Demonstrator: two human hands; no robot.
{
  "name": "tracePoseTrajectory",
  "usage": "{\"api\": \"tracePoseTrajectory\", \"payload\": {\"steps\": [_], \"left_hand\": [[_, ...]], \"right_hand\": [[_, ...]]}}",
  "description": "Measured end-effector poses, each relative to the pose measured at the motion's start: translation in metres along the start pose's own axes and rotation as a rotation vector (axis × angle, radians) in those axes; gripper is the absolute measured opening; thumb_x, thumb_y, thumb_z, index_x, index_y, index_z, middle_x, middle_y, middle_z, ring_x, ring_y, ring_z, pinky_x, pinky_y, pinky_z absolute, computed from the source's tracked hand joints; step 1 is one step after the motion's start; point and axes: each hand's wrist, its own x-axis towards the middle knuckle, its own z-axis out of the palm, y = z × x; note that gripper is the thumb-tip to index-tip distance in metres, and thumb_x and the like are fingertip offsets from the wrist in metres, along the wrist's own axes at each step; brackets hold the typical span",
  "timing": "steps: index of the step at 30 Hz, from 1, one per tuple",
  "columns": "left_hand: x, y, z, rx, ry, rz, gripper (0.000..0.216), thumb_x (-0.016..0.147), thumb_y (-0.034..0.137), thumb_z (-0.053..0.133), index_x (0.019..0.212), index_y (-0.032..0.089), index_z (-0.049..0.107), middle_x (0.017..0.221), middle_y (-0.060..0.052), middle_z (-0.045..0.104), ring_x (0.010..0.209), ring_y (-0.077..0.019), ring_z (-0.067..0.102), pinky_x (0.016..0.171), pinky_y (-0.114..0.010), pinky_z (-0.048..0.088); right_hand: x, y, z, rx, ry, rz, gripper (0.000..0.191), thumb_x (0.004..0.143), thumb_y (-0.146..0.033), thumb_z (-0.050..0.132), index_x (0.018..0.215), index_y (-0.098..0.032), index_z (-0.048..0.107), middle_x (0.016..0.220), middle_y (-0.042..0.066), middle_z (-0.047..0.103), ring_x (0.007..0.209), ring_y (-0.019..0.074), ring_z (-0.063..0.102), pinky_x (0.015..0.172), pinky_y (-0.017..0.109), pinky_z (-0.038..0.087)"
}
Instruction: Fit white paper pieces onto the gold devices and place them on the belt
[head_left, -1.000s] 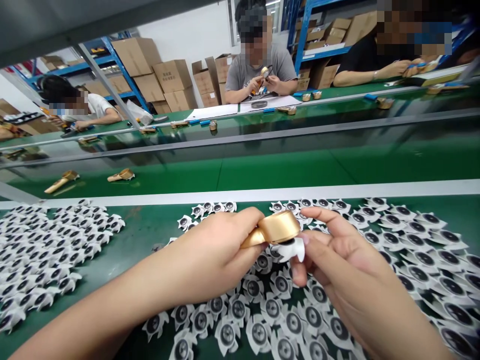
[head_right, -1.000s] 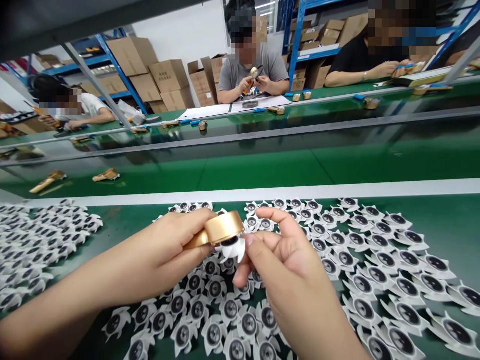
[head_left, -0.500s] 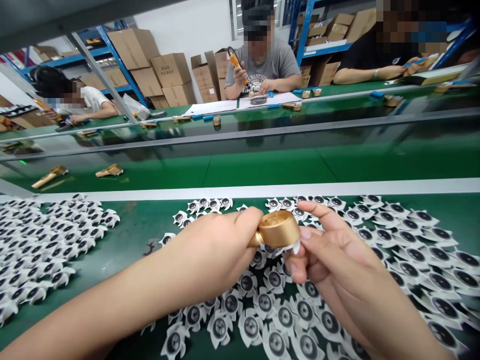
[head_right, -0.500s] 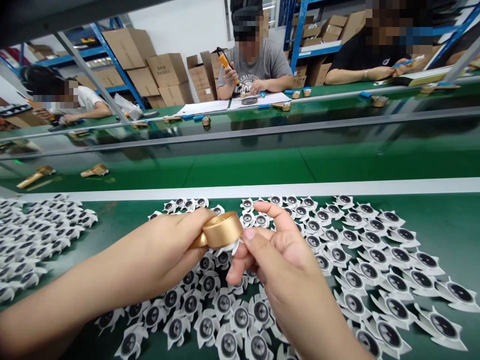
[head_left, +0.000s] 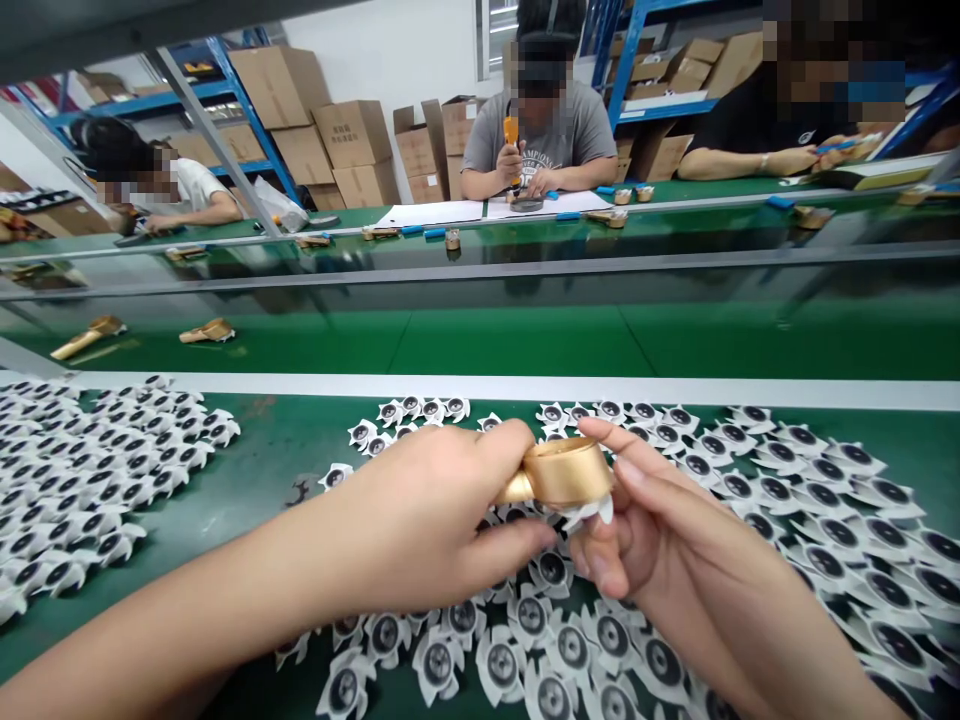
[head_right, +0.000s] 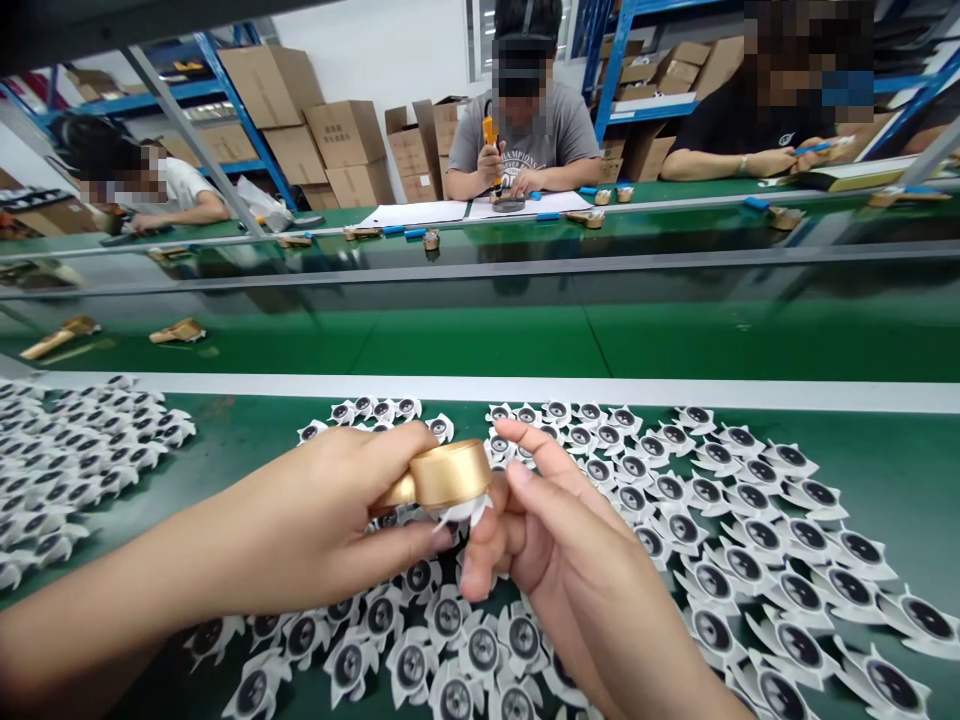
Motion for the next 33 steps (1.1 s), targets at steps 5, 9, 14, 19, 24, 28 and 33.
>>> {"api": "tracePoseTrajectory", "payload": {"steps": [5,9,14,19,24,28,33], "left_hand": [[0.001,-0.027,-0.029,-0.222,0.165,-0.144,0.047,0.079,0.067,0.06,0.091,0.022,0.057,0.067,0.003,0.054,0.054,-0.0114,0.047,0.048,-0.022,0.031],[0.012,-0.077,-0.042,-0.22,0.369,-0.283,0.052,0.082,0.07,0.053,0.092,0.019,0.061,0.067,0.002,0.054,0.056,-0.0109,0.046,0.051,-0.021,0.032],[0.032,-0.157,-0.028,0.031,0.491,-0.456,0.055,0.085,0.07,0.045,0.088,0.019,0.062,0.069,-0.001,0.06,0.061,-0.016,0.053,0.056,-0.025,0.037],[0.043,-0.223,-0.006,0.146,0.553,-0.485,0.037,0.086,0.044,0.055,0.111,0.016,0.059,0.097,-0.011,0.065,0.091,-0.0272,0.061,0.08,-0.034,0.046],[0.046,-0.257,0.005,0.173,0.556,-0.424,0.038,0.09,0.034,0.046,0.121,0.017,0.059,0.114,-0.013,0.062,0.109,-0.0276,0.057,0.1,-0.038,0.041],[0.047,-0.265,0.007,0.147,0.617,-0.452,0.039,0.094,0.038,0.041,0.117,0.017,0.063,0.113,-0.012,0.065,0.107,-0.0279,0.058,0.099,-0.039,0.042],[0.047,-0.264,0.006,0.07,0.69,-0.493,0.041,0.096,0.04,0.038,0.122,0.018,0.06,0.115,-0.009,0.066,0.105,-0.0242,0.06,0.097,-0.034,0.044]], "right_hand": [[0.01,-0.006,-0.013,-0.141,0.03,-0.077,0.036,0.095,-0.048,0.052,0.123,-0.026,0.053,0.075,0.003,0.062,0.059,0.0167,0.058,0.056,0.027,0.052],[0.017,-0.013,-0.024,-0.199,0.133,-0.12,0.028,0.092,-0.046,0.055,0.109,-0.025,0.062,0.074,0.003,0.057,0.06,0.0164,0.054,0.054,0.025,0.053],[0.021,-0.017,-0.034,-0.192,0.191,-0.167,0.023,0.087,-0.042,0.06,0.095,-0.021,0.066,0.074,0.004,0.052,0.059,0.0159,0.05,0.053,0.027,0.053],[0.022,-0.017,-0.035,-0.238,0.228,-0.177,0.022,0.083,-0.04,0.062,0.091,-0.02,0.067,0.073,0.005,0.052,0.061,0.0175,0.05,0.052,0.029,0.055],[0.024,-0.017,-0.034,-0.293,0.247,-0.2,0.025,0.083,-0.043,0.062,0.09,-0.02,0.068,0.073,0.004,0.051,0.057,0.0157,0.048,0.052,0.03,0.057],[0.021,-0.021,-0.036,-0.294,0.269,-0.204,0.022,0.084,-0.04,0.06,0.091,-0.021,0.068,0.074,0.004,0.05,0.056,0.015,0.047,0.051,0.031,0.057],[0.023,-0.024,-0.044,-0.26,0.348,-0.242,0.024,0.08,-0.042,0.065,0.088,-0.019,0.07,0.071,0.003,0.049,0.055,0.0151,0.046,0.049,0.031,0.057]]}}
